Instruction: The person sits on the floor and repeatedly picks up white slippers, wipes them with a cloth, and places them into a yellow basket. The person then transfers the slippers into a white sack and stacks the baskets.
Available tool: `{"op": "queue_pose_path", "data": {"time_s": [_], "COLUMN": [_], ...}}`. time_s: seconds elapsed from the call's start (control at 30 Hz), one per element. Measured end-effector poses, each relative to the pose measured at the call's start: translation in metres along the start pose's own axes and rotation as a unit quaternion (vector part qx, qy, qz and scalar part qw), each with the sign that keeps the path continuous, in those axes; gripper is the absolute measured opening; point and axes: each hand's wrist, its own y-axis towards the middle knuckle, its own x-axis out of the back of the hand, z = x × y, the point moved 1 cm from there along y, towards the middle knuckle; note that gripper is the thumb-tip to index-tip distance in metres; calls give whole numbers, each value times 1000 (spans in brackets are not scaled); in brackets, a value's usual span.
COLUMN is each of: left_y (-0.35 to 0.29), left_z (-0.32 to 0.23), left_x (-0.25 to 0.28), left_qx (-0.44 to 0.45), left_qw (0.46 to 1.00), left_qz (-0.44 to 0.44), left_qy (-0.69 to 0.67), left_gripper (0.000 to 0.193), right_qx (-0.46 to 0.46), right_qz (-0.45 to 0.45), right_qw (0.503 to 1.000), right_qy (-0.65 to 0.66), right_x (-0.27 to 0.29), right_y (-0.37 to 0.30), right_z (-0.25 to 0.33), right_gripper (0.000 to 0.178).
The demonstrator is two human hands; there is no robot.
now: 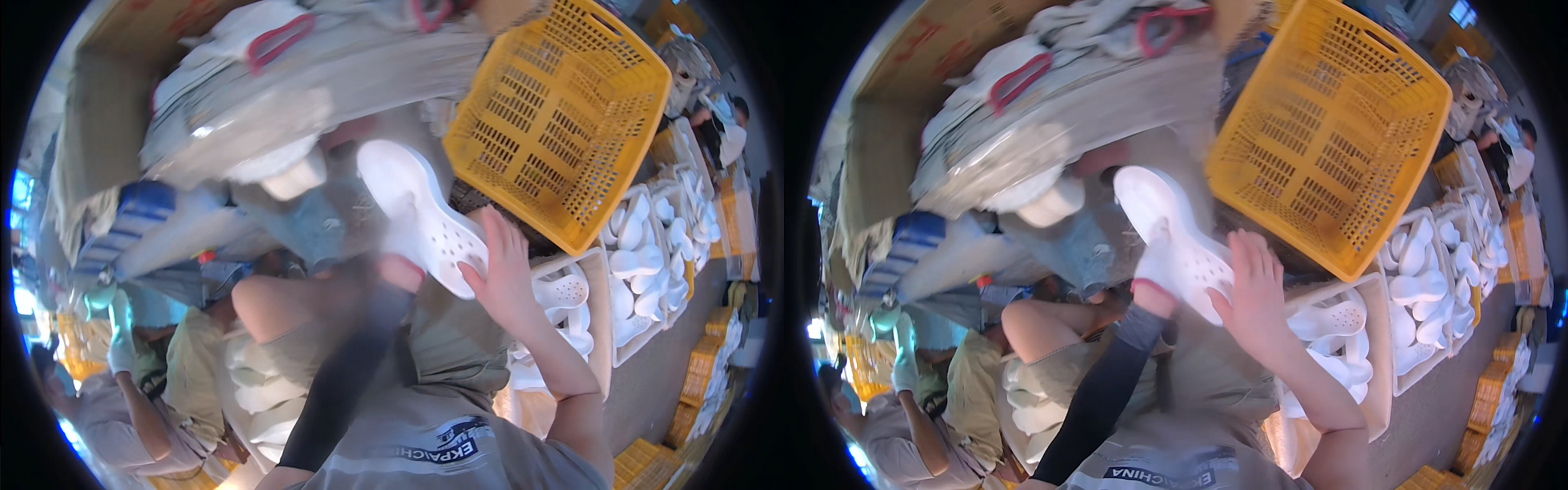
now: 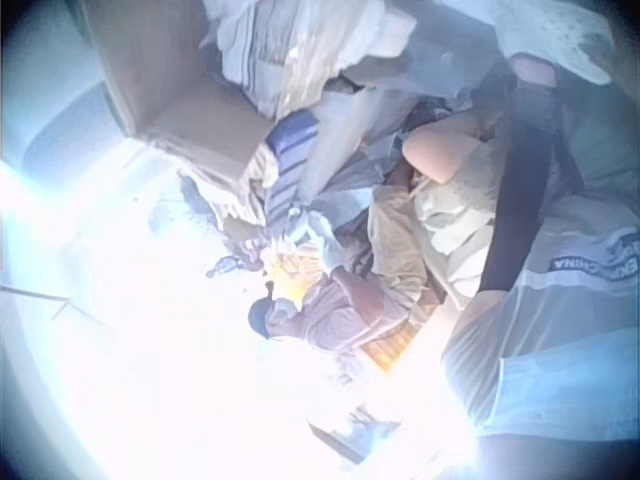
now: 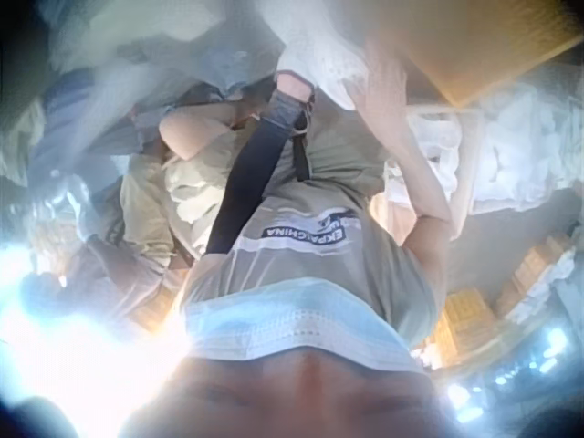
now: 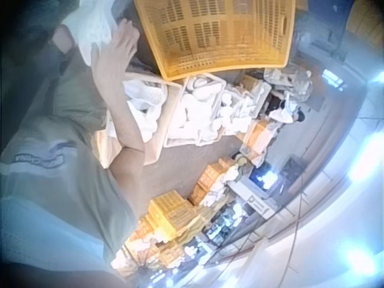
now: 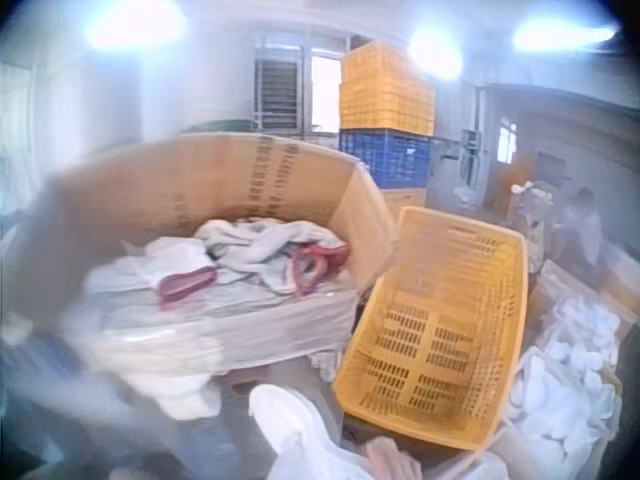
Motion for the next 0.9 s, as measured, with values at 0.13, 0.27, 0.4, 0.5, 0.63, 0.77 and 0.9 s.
{"op": "queue_pose_path", "data": {"time_s": [0.13, 0.27, 0.4, 0.5, 0.63, 0.77, 0.9], "left_y": [33, 96, 94, 53, 20, 27, 64], "left_z": [-61, -110, -171, -188, -159, -131, -125], "left_x": [26, 50, 73, 83, 70, 45, 38], "left_qx": [-83, -185, -216, -204, -249, -428, -372], "left_qw": [994, 982, 883, 459, 477, 577, 610], "left_qz": [64, 20, -89, -306, -259, -89, -102], "left_qy": [-34, 29, 408, 809, 802, 690, 692], "left_gripper": [51, 44, 53, 68, 58, 33, 26], "right_qx": [-132, -156, -164, -141, -183, -136, -104], "right_qz": [-18, -91, -50, 10, 77, 82, -8], "right_qw": [965, 942, 961, 964, 941, 935, 945], "right_qy": [228, 284, 217, 224, 275, 316, 309], "right_x": [-41, -84, -115, -141, -159, -118, -80], "right_y": [46, 106, 136, 163, 198, 163, 83], "right_z": [32, 56, 50, 38, 41, 64, 86], "right_gripper": [83, 81, 73, 64, 62, 76, 79]}}
